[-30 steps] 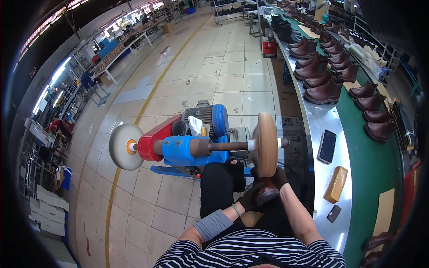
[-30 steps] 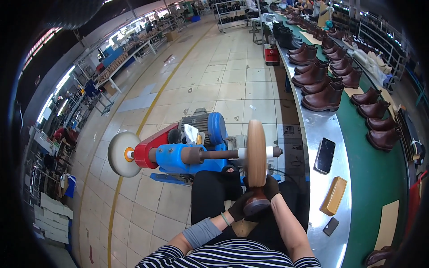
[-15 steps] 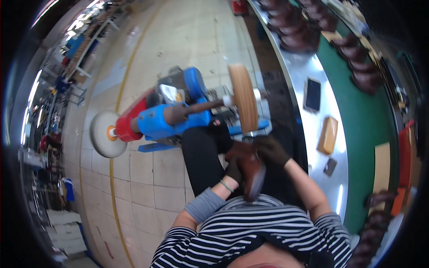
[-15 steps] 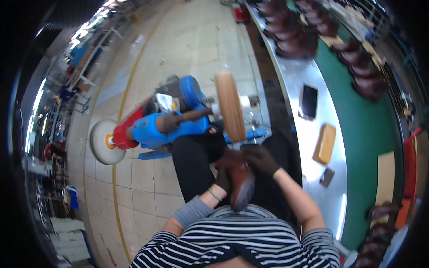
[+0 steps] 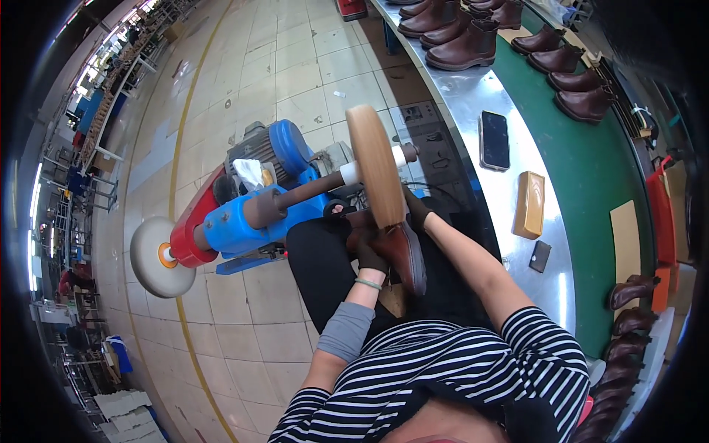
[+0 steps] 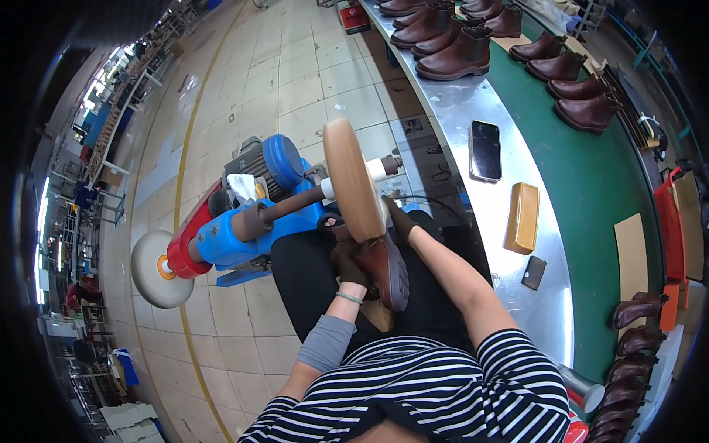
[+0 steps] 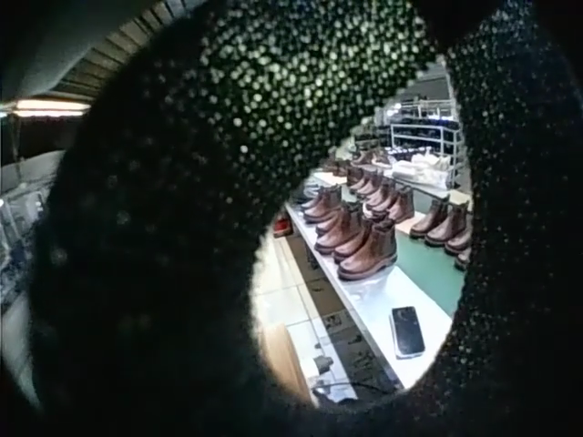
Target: The recorder is polishing and finishing leather boots using a rotating polishing wheel in a shoe factory.
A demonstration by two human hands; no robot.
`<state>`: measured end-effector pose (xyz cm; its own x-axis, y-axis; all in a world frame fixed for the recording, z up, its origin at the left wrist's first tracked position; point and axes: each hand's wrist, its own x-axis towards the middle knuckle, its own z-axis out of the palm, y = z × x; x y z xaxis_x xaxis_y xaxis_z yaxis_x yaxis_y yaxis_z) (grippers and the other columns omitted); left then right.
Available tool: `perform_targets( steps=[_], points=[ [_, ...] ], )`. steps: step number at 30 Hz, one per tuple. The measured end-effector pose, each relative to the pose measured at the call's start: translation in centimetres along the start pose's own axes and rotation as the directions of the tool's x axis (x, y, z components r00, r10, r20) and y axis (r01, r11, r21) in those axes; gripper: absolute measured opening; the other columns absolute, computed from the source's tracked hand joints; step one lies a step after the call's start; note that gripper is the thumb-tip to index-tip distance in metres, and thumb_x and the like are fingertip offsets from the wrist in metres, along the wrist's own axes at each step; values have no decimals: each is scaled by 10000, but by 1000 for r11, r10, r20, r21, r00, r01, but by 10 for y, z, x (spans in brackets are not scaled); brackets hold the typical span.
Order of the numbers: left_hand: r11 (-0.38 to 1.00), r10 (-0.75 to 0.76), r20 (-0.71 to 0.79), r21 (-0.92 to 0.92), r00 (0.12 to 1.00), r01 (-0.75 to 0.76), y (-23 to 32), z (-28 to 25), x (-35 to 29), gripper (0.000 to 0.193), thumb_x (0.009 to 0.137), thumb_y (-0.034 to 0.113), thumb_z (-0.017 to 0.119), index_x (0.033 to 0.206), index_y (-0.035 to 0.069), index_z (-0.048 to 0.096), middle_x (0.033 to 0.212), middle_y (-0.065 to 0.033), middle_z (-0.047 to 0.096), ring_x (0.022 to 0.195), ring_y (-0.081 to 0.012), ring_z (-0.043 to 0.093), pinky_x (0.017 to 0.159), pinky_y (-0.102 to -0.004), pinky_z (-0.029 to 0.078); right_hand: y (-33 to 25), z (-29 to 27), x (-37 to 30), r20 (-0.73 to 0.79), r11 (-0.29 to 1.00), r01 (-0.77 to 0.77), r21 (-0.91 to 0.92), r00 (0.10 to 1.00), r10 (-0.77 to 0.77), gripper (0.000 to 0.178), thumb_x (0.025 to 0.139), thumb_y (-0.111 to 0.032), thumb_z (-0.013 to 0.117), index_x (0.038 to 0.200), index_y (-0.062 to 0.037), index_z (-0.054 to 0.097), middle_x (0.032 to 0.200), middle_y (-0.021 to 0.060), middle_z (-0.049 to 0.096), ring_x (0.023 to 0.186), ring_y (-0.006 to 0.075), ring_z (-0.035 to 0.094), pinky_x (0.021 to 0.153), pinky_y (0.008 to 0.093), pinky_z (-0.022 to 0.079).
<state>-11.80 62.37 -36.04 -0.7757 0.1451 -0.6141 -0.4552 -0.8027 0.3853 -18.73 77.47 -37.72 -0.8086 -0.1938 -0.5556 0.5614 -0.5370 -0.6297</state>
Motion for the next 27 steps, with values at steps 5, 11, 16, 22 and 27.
perform_targets(
  steps=[5, 11, 16, 22, 27],
  points=[
    [989, -82, 77, 131, 994, 71, -14, -14, -55, 360, 860, 280, 434, 1080, 38, 584, 1078, -139, 608, 1005, -277, 582, 963, -410, 436, 8, -12, -19, 67, 982, 166, -86, 985, -160, 642, 903, -549, 448, 1346, -84, 462, 1245, 117, 568, 1092, 224, 553, 939, 366, 424],
    [987, -133, 28, 95, 991, 130, -21, 32, -61, 359, 781, 272, 498, 1056, 62, 593, 1052, -125, 617, 980, -279, 594, 914, -411, 471, 2, -43, -43, 231, 983, 160, 86, 957, -176, 489, 929, -407, 467, 1274, -66, 525, 1112, 95, 619, 1016, 178, 583, 909, 312, 436],
    [975, -182, 116, 150, 976, 164, -19, 68, -40, 360, 737, 277, 554, 1023, 63, 603, 983, -117, 633, 930, -282, 607, 900, -384, 475, -9, -42, -91, -59, 911, 412, 21, 910, -410, 488, 856, -329, 575, 1265, -76, 491, 1139, 76, 565, 1068, 168, 534, 921, 309, 415],
    [969, -233, 207, 134, 950, 209, -69, 50, -46, 290, 781, 225, 569, 1015, 58, 606, 1004, -109, 621, 948, -260, 594, 928, -360, 453, -46, -49, -161, -46, 908, 392, -145, 915, -402, 775, 667, -178, 750, 1332, -54, 372, 1141, 115, 547, 1026, 220, 557, 898, 329, 444],
    [987, -86, 417, 161, 905, 19, -48, 27, -84, 275, 889, 210, 518, 1123, 76, 576, 1138, -119, 575, 1088, -244, 543, 975, -333, 424, -67, -27, -218, 75, 401, 503, -766, 689, -721, 831, 612, -239, 790, 1304, -52, 371, 1182, 131, 522, 1047, 285, 558, 903, 380, 448]
  ],
)
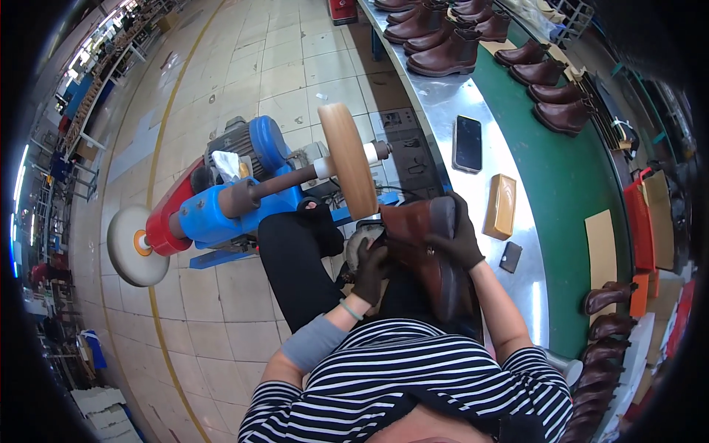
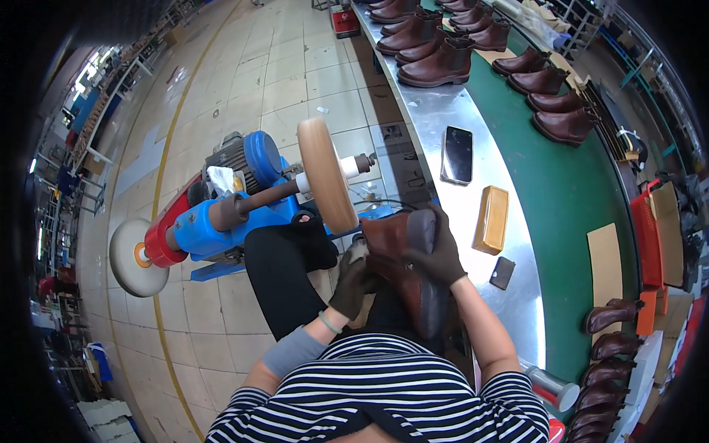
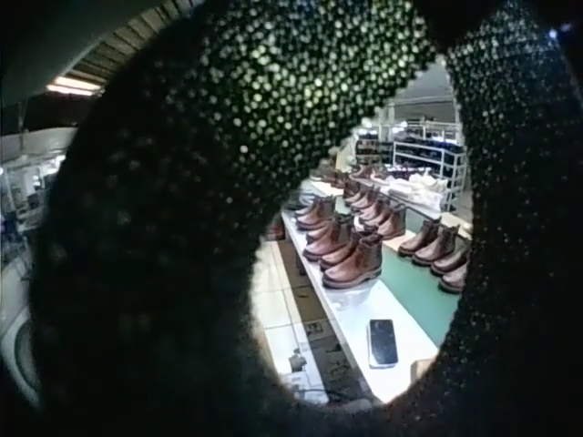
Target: The recorder is polishing and finishing leather boots using a rotating polishing wheel in a shoe factory.
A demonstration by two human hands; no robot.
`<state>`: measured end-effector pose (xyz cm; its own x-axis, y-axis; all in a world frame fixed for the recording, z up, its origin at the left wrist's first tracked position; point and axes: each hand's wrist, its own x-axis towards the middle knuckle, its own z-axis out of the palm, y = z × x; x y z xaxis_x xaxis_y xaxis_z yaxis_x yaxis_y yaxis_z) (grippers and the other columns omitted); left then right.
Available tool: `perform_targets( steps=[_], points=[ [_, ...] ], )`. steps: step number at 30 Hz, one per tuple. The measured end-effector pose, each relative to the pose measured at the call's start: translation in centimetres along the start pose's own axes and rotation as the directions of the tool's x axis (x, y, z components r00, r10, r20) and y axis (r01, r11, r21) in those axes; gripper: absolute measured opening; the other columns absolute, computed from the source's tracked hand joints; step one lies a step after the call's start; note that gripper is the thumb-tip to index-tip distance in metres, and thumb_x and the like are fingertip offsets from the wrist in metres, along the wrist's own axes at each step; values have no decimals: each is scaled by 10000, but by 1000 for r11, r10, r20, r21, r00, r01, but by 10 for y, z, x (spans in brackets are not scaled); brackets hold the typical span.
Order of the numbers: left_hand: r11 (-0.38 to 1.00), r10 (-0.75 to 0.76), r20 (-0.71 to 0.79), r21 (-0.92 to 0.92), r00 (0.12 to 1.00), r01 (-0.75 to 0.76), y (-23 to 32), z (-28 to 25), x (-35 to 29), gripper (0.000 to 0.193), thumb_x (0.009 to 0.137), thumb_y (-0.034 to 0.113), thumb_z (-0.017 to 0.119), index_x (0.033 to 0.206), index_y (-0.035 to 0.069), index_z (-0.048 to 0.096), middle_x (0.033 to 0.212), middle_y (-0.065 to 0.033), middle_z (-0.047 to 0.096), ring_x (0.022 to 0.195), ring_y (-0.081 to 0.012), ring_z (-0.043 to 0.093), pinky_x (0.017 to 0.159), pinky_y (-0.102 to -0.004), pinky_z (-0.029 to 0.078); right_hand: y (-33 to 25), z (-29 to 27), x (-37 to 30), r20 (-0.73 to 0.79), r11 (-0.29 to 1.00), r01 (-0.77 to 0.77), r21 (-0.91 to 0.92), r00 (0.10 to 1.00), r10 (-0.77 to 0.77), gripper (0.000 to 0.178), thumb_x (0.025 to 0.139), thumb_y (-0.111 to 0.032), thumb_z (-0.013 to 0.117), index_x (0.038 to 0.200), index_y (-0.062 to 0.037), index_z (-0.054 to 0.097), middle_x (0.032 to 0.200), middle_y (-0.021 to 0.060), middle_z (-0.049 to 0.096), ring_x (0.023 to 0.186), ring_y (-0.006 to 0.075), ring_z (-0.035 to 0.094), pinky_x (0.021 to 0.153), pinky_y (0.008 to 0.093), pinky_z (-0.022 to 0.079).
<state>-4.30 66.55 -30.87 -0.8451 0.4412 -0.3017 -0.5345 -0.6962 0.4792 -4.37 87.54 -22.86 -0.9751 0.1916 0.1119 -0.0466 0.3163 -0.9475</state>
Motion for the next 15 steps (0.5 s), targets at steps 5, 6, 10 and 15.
perform_targets(
  steps=[5, 6, 10, 15],
  points=[
    [990, -98, -96, 94, 991, 107, 17, -3, 34, 390, 982, 275, 369, 1300, 56, 426, 1256, -110, 505, 1179, -249, 484, 1006, -352, 393, -34, 51, 7, 197, 881, 335, -333, 939, -283, 825, 579, -254, 785, 1268, -59, 376, 1113, 186, 521, 1025, 365, 553, 838, 426, 473],
    [970, -66, 32, -230, 997, 72, 16, -9, 56, 459, 995, 365, 335, 1315, 45, 411, 1218, -101, 538, 1155, -263, 506, 1002, -379, 396, -36, 64, 14, 200, 881, 346, -323, 935, -294, 825, 579, -254, 785, 1268, -59, 376, 1113, 186, 521, 1025, 365, 553, 838, 426, 473],
    [988, 97, 140, 110, 985, -113, 11, -54, 121, 501, 993, 392, 323, 1347, 43, 385, 1271, -129, 508, 1189, -283, 482, 1061, -373, 340, -38, 93, 34, 123, 799, 342, -494, 938, -325, 788, 586, -253, 780, 1248, -44, 408, 1091, 181, 521, 948, 384, 548, 785, 441, 463],
    [999, 10, 78, 41, 997, -14, 6, -81, 132, 485, 992, 379, 335, 1335, 42, 396, 1267, -136, 510, 1174, -280, 495, 1040, -374, 364, -31, 107, 27, 646, 39, 769, -638, 562, -516, 582, 677, -270, 663, 1184, -52, 480, 1082, 122, 520, 1045, 256, 512, 840, 345, 434]
  ],
)
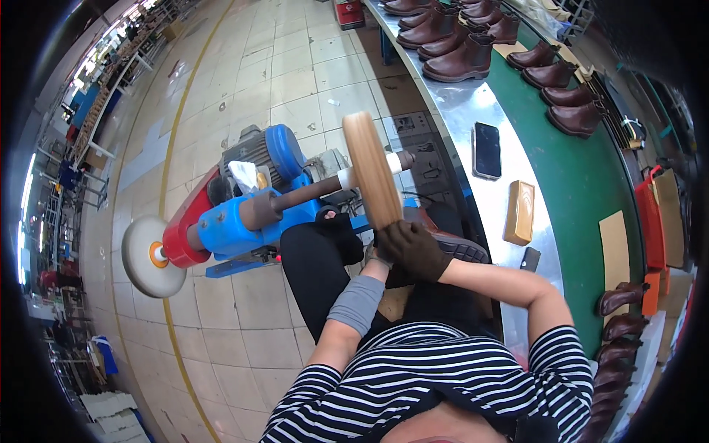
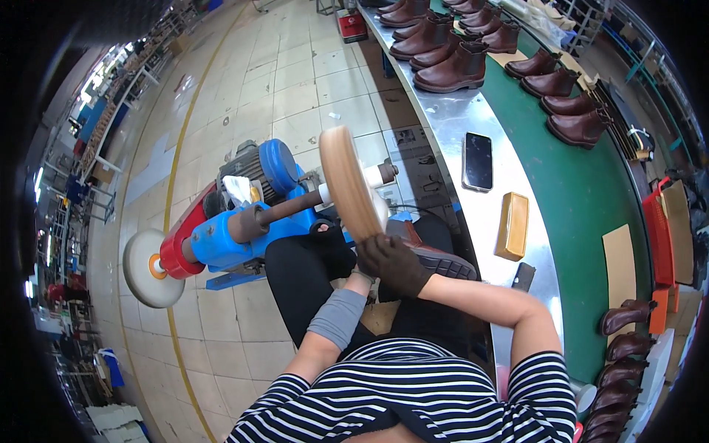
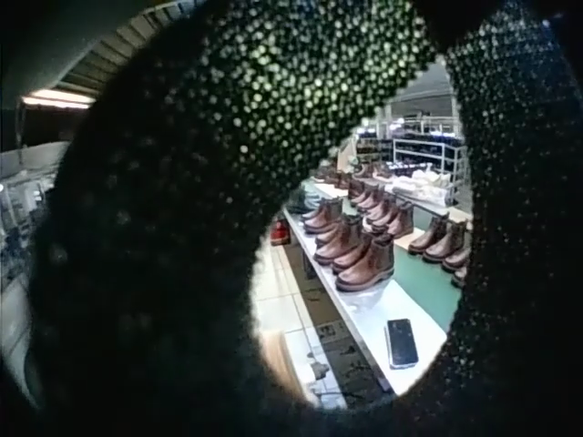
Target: The recorder is polishing and finishing leather boots using a rotating polishing wheel in a shoe factory.
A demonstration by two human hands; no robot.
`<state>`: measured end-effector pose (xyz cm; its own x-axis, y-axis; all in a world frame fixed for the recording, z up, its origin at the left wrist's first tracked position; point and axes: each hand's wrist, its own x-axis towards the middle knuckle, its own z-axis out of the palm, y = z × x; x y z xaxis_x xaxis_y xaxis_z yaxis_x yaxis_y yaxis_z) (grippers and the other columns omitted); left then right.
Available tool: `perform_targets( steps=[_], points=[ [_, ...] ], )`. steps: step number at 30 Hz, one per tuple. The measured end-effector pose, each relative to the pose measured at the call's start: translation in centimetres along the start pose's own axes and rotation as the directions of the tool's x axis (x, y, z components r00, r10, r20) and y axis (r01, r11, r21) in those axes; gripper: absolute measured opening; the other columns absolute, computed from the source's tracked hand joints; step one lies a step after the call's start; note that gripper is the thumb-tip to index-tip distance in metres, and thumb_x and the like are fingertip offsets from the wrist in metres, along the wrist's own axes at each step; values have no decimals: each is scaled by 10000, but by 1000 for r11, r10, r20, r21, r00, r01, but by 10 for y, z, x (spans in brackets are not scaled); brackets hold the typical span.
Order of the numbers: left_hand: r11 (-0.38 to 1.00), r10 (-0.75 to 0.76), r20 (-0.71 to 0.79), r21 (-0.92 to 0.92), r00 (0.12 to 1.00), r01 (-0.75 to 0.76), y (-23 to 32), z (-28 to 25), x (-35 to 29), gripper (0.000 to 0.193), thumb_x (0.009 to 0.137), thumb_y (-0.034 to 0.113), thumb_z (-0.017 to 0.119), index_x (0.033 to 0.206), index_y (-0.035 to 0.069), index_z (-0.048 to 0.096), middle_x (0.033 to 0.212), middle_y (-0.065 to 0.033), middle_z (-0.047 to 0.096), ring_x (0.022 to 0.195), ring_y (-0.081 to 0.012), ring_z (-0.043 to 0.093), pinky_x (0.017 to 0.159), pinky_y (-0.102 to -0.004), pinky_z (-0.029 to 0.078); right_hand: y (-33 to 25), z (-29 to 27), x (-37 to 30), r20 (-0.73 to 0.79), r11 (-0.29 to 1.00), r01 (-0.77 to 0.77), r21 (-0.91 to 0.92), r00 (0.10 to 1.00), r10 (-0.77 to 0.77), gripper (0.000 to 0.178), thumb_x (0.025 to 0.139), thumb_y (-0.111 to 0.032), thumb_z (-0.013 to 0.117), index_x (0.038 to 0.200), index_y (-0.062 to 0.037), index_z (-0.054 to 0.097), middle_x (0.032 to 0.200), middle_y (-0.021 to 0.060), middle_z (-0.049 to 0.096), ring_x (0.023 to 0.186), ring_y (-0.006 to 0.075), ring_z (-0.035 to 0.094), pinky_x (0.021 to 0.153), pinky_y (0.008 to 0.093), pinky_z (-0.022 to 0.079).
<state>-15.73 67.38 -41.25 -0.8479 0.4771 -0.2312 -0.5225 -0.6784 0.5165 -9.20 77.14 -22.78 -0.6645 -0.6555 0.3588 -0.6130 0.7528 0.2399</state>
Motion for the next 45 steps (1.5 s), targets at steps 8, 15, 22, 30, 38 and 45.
perform_targets(
  steps=[8, 15, 22, 30, 38, 45],
  points=[
    [989, -78, -60, -133, 995, 70, 26, -11, -29, 460, 989, 360, 354, 1315, 41, 413, 1259, -146, 512, 1150, -277, 517, 1005, -377, 403, 3, 33, 33, -3, 927, 360, 100, 932, -362, 536, 668, -263, 598, 1147, -45, 499, 1112, 95, 510, 1123, 219, 480, 983, 337, 363],
    [964, -128, -18, -238, 992, 120, 51, -13, -41, 438, 986, 342, 371, 1298, 39, 428, 1252, -155, 515, 1129, -274, 536, 975, -379, 437, -23, 46, 59, 31, 873, 362, 327, 919, -393, 488, 716, -248, 573, 1151, -43, 492, 1150, 85, 508, 1135, 230, 473, 996, 361, 354],
    [883, -276, 103, -366, 956, 294, 4, -9, -39, 416, 984, 325, 388, 1280, 38, 443, 1245, -164, 517, 1108, -271, 555, 945, -382, 471, -20, -40, -57, 119, 995, -93, -24, 988, 95, 488, 862, -294, 515, 1341, -227, 444, 1417, 186, 359, 1339, 305, 316, 1031, 528, 228],
    [899, -172, 60, -399, 983, 182, 5, 17, -45, 431, 957, 341, 466, 1265, 39, 471, 1195, -159, 552, 1093, -262, 572, 936, -374, 485, 14, -26, -115, -4, 804, -545, 240, 827, 562, 665, 653, -304, 743, 1250, -160, 486, 1192, 170, 479, 1045, 370, 451, 892, 515, 343],
    [965, 179, -107, -175, 978, -196, 58, 17, -78, 498, 949, 362, 443, 1330, 45, 389, 1306, -130, 449, 1213, -241, 434, 1030, -403, 363, 61, -50, -5, 190, 964, -88, 251, 981, 40, 648, 667, -334, 692, 1259, -170, 484, 1139, 161, 507, 1023, 343, 481, 890, 501, 346],
    [995, 101, 9, 10, 995, -101, 77, 125, -121, 685, 930, 497, 407, 1438, 61, 266, 1479, -138, 294, 1369, -257, 256, 1091, -493, 257, 92, -107, -88, 117, 632, -415, 655, 881, 458, 907, 564, -337, 766, 1377, -169, 401, 1221, 166, 488, 1088, 351, 491, 947, 449, 376]
  ],
)
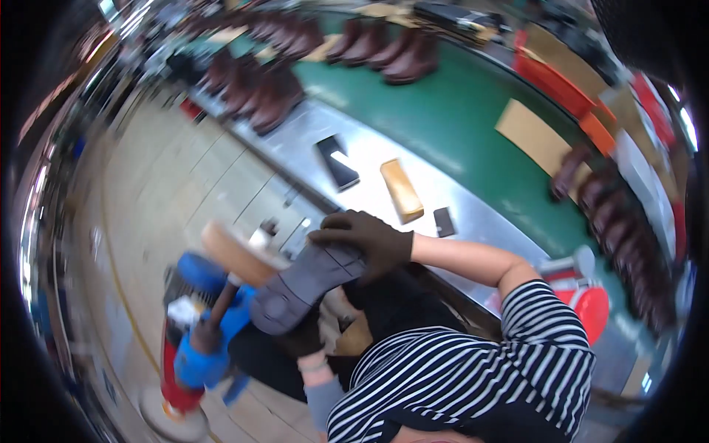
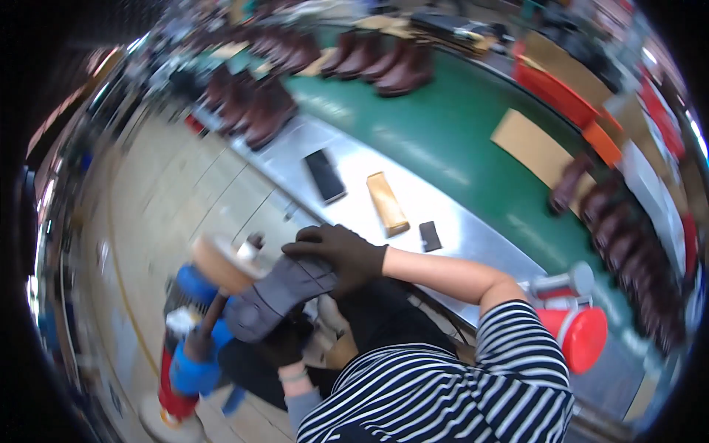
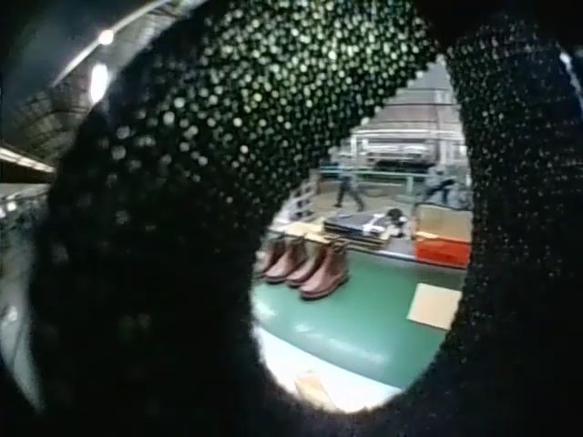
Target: The recorder is polishing and finishing leather boots using a rotating polishing wheel in a shoe factory.
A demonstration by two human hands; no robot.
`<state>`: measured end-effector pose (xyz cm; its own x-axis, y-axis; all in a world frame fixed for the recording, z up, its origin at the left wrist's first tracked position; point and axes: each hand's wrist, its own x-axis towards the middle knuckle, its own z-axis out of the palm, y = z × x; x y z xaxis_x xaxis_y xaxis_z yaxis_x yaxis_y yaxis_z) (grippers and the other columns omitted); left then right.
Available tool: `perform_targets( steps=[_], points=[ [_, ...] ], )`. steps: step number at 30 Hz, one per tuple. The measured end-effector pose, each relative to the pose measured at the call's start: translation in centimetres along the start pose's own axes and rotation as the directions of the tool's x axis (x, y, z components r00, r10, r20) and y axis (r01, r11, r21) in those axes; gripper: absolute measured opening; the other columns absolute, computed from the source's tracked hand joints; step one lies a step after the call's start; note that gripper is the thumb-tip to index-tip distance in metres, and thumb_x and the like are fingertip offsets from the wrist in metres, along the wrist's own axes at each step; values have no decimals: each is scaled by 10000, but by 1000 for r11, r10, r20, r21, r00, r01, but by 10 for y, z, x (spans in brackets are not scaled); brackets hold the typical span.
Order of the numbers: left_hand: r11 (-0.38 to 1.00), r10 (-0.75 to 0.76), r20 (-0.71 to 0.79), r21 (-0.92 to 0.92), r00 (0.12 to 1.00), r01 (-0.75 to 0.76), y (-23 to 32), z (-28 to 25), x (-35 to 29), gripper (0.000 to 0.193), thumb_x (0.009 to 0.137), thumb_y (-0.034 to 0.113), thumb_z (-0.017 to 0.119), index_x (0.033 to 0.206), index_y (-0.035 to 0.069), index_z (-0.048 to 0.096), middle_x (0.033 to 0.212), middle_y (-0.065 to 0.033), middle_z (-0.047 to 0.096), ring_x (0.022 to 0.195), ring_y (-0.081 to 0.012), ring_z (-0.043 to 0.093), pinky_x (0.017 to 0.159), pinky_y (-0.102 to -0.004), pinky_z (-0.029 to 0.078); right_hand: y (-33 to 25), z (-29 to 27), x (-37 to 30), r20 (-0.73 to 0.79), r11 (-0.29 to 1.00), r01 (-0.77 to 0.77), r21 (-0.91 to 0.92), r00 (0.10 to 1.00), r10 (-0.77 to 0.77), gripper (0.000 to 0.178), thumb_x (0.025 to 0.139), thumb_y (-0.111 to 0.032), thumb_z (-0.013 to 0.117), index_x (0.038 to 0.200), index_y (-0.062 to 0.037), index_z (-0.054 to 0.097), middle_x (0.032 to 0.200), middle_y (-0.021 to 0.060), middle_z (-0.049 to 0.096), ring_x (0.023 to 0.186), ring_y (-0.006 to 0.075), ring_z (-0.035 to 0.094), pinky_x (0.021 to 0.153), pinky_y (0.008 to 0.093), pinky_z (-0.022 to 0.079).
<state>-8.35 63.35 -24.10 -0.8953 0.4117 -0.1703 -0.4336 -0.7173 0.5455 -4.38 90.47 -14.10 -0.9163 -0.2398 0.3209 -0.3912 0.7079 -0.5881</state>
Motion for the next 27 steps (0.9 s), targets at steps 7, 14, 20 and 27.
perform_targets(
  steps=[7, 14, 20, 27],
  points=[
    [959, -62, 515, 268, 855, -92, -20, 147, 26, 661, 906, 399, 511, 1449, 144, 233, 1484, -122, 244, 1353, -294, 268, 1040, -580, 287, 93, -34, -130, 8, -302, 270, 914, 735, 678, 785, 716, -314, 633, 1377, -15, 334, 1307, 216, 458, 1121, 346, 519, 951, 500, 416],
    [674, -405, 189, 723, 894, 153, -106, 103, 51, 295, 901, 96, 508, 1182, 24, 566, 1266, -71, 480, 1140, -196, 498, 971, -320, 404, 211, -140, -305, -494, -37, 806, 590, 397, 774, 668, 757, -482, 535, 1249, -40, 444, 1076, 242, 541, 864, 348, 558, 615, 394, 494],
    [93, 13, 492, 866, 870, -491, -167, 65, 91, 412, 860, 177, 549, 1236, 18, 493, 1174, -139, 555, 1105, -282, 532, 946, -377, 418, 273, -168, -409, -417, 509, 858, -62, -486, 768, 452, 761, -387, 570, 1130, -128, 538, 1071, 110, 569, 930, 294, 551, 700, 410, 496],
    [-329, 73, 470, 844, 880, -424, -231, 90, 114, 581, 795, 139, 538, 1330, -27, 383, 1453, -207, 271, 1374, -417, 161, 1118, -526, 117, 331, -134, -282, -76, -29, 965, 262, 50, 996, 522, 871, -387, 485, 1244, -27, 427, 1221, 213, 486, 1081, 405, 502, 925, 543, 441]
  ],
)
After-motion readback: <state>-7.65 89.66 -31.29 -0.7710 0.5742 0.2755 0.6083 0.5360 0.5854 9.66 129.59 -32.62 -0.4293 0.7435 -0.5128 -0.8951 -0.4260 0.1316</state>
